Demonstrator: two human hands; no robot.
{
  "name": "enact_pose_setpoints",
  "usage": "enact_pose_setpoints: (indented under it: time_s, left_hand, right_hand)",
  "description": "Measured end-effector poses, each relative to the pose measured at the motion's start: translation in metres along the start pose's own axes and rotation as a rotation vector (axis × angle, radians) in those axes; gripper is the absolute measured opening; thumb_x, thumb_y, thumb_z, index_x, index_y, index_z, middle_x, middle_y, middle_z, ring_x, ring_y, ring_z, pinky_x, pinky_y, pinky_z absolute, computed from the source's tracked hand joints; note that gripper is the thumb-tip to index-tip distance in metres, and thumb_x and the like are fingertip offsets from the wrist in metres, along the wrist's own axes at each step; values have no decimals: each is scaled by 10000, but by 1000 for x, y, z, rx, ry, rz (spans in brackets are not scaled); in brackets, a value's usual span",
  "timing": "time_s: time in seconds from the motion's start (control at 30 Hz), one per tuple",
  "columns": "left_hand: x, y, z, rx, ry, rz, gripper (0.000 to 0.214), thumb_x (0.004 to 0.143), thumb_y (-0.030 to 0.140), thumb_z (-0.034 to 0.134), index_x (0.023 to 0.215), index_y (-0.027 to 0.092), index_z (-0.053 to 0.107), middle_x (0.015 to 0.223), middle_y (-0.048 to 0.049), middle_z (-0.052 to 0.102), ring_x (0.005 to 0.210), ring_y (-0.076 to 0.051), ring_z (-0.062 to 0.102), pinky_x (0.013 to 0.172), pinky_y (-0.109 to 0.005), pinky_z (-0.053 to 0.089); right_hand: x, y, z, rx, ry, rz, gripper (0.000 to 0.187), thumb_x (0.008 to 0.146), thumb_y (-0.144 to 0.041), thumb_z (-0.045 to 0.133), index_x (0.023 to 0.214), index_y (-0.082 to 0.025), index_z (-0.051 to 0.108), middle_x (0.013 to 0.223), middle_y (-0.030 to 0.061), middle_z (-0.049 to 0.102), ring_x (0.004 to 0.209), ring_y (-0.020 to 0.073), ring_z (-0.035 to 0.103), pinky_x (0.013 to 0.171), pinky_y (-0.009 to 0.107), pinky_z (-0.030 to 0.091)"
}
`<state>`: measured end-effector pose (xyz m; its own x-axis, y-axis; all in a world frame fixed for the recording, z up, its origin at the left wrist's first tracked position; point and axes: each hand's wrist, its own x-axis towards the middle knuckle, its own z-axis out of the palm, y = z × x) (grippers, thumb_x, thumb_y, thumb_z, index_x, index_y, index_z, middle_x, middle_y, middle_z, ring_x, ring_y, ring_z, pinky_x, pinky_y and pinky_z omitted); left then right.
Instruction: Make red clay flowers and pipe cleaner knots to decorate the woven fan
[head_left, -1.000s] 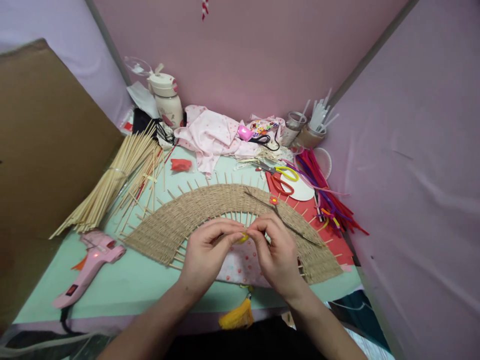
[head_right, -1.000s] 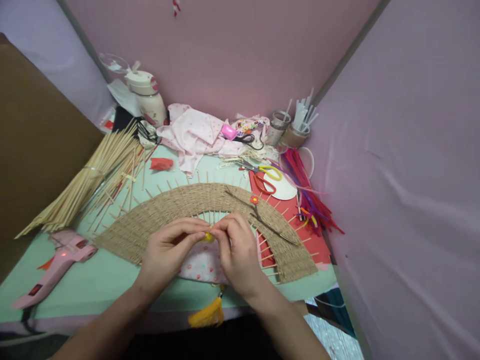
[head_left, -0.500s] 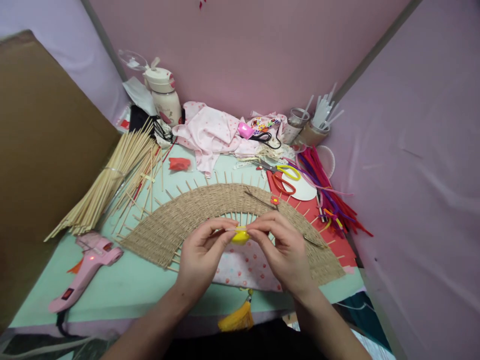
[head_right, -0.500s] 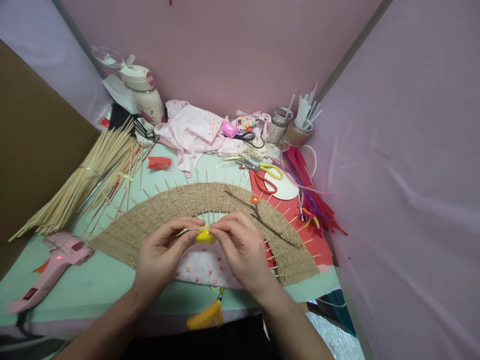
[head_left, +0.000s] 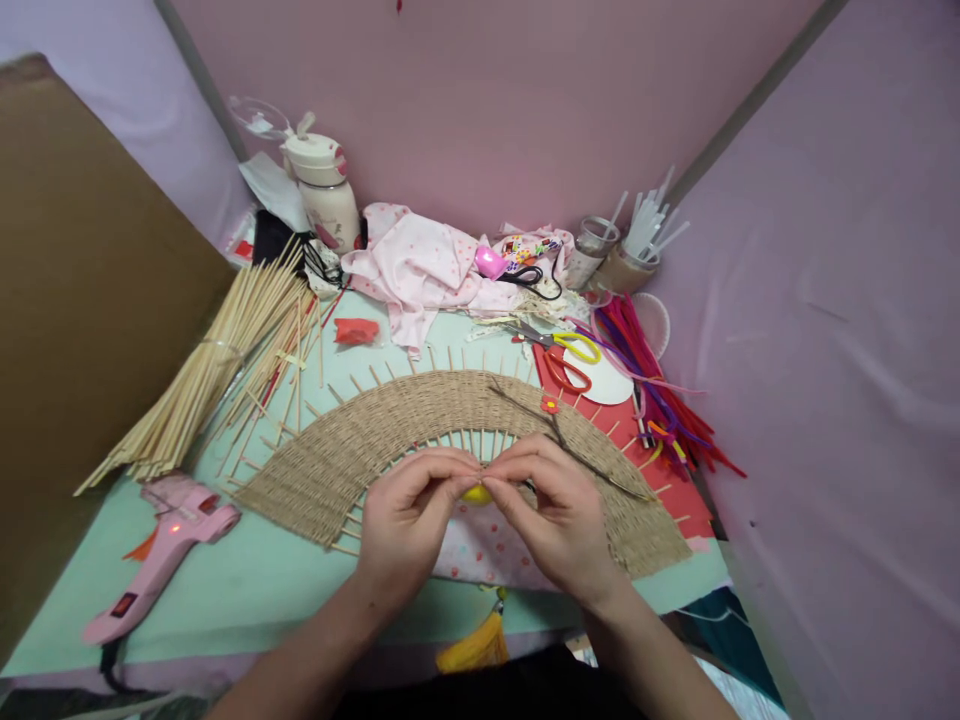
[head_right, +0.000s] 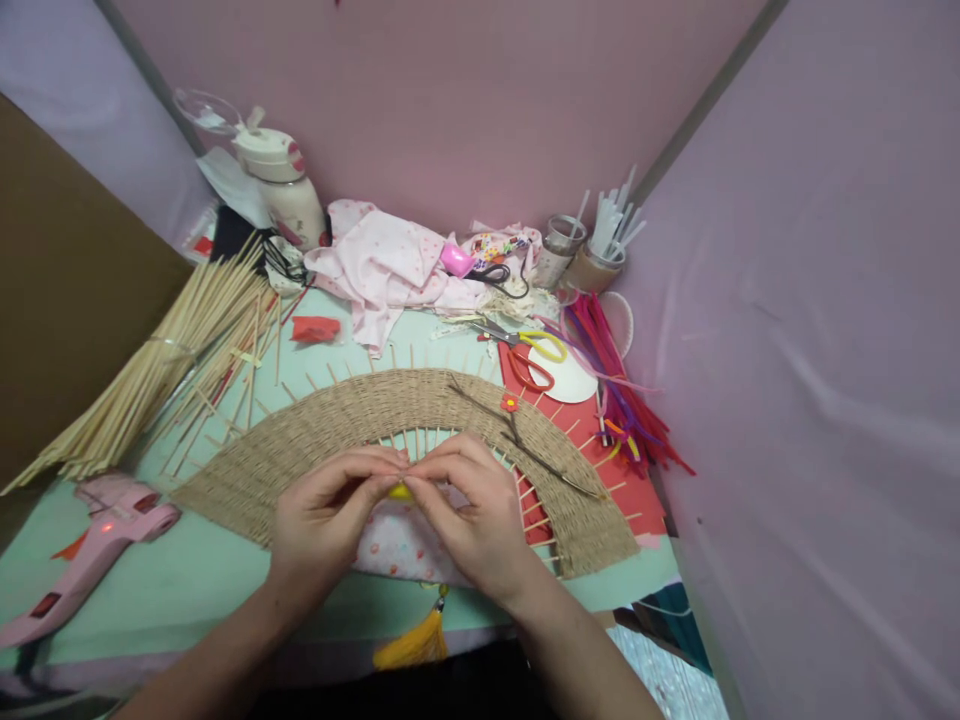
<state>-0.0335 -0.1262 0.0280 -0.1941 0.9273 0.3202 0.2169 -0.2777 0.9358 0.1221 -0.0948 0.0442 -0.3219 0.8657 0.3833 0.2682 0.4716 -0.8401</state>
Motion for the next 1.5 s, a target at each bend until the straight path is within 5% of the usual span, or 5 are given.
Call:
enact_pose_setpoints:
  time_s: [0.47,0.63,0.8,1.27,1.5]
  left_hand:
    - [13,1,-3,31,-35,30,165,853,218,611,698,221,668,765,-18,730,803,-184,706,801,-315,571]
    - [15,5,0,58,-129,-40,150,780,288,713,916,228,715,991,-61,743,953,-226,691,847,-338,556]
    - [14,14,5,61,-143,36,175,858,236,613,693,218,669,785,-18,727,804,-166,686,733,-252,539]
    - [44,46,47,-227,15,-238,56,644,196,751,606,176,715,733,-43,749,755,-194,696,750,-303,552]
    - [62,45,63,-197,-200,-137,63,703,219,713,652,183,717,743,-35,756,753,-188,696,757,-303,542]
  right_hand:
    - [5,-7,-10,-119,58,-28,114,880,-164,618,785,-191,676,749,17,638,751,154,604,684,290,485]
    - [6,-13,-19,-163,33,-32,125,889,-162,612,790,-192,684,782,25,647,763,153,607,699,284,487]
    - [-4,-18,-22,-142,-20,-37,185,932,-141,532,951,-203,705,862,49,656,829,157,625,714,275,501]
    - [0,-5,-38,-157,339,-73,123,890,-194,605,870,-223,723,806,35,658,750,168,620,671,299,505]
    - [2,6,-55,-131,457,4,128,878,-221,611,810,-214,719,789,30,647,746,170,597,689,308,486]
